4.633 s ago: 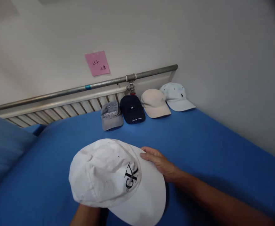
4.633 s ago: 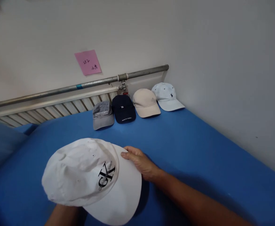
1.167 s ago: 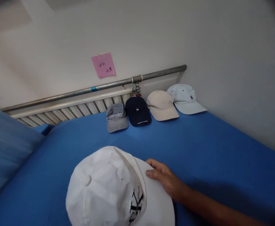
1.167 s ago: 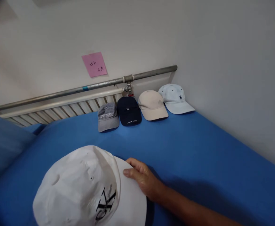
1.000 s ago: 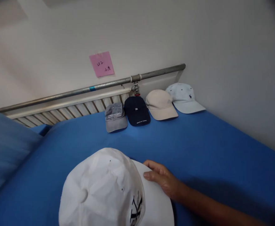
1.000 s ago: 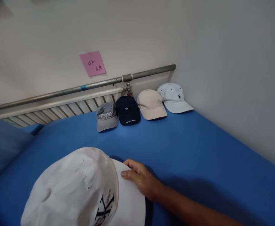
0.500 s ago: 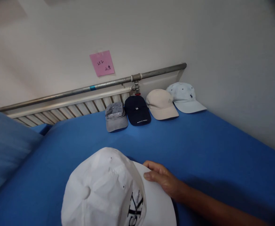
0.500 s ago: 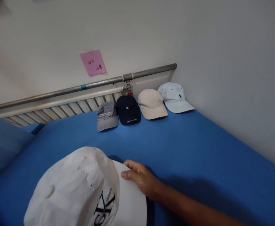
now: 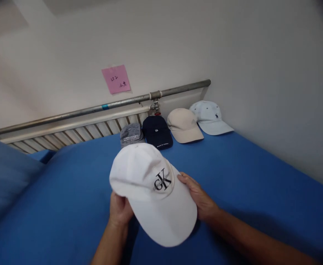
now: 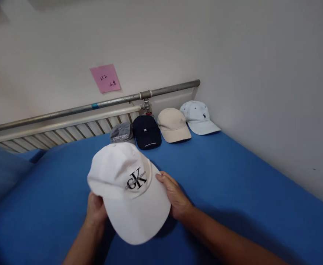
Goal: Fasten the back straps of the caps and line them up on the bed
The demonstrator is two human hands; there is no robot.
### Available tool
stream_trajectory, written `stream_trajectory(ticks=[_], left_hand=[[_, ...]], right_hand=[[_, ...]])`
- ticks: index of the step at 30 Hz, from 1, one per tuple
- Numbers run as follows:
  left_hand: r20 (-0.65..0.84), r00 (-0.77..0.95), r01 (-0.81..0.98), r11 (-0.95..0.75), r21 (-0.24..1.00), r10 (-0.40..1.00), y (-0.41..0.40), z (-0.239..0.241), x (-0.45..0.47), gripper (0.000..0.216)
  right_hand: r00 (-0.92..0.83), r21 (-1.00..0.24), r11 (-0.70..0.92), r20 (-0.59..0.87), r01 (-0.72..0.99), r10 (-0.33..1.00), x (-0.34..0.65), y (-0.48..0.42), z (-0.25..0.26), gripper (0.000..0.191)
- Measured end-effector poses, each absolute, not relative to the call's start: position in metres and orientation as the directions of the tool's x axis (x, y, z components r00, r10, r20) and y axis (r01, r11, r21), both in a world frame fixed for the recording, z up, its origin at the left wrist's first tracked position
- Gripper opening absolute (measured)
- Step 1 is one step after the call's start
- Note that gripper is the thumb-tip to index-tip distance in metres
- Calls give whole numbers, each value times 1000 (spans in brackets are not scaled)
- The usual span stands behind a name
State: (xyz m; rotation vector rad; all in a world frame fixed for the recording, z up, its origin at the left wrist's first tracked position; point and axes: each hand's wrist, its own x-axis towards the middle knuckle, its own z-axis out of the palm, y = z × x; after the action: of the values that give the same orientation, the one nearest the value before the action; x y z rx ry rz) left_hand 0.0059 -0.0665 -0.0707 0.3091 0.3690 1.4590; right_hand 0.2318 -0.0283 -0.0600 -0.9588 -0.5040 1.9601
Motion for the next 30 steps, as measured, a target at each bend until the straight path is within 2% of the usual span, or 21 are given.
stream_trajectory(ticks=[4,6,10,14,17,20,25,30], left_hand=[[-8,31,-942,32,335,999,-61,-68,5,50],[9,60,-941,54,335,998,-61,-67,3,50],[-74,225,-890,236,390,971,-65,-67,-1,42],[-188,293,-847,346,405,937,-70,-65,3,38],[-283,260,-829,364,425,923,-71,-62,7,35],[-388,186,-809,365,461,903,-70,-61,9,30],[-347,189,-812,345,471,919,-66,-57,12,28],[-342,136,-840,291,458,930,-64,-56,12,25]], right_hand=[[-218,-708,-433,-379,-558,900,232,-24,-61,31],[-197,-730,-417,-372,-542,907,232,-25,-60,29],[-377,-732,-474,-312,-490,872,234,-30,-55,24],[-480,-660,-496,-226,-565,848,237,-29,-48,26],[-493,-603,-530,-245,-596,835,237,-26,-44,27],[-492,-607,-539,-263,-584,830,238,-25,-43,26],[-445,-632,-529,-306,-566,842,239,-19,-51,24],[-483,-540,-599,-358,-591,799,239,-14,-54,19]])
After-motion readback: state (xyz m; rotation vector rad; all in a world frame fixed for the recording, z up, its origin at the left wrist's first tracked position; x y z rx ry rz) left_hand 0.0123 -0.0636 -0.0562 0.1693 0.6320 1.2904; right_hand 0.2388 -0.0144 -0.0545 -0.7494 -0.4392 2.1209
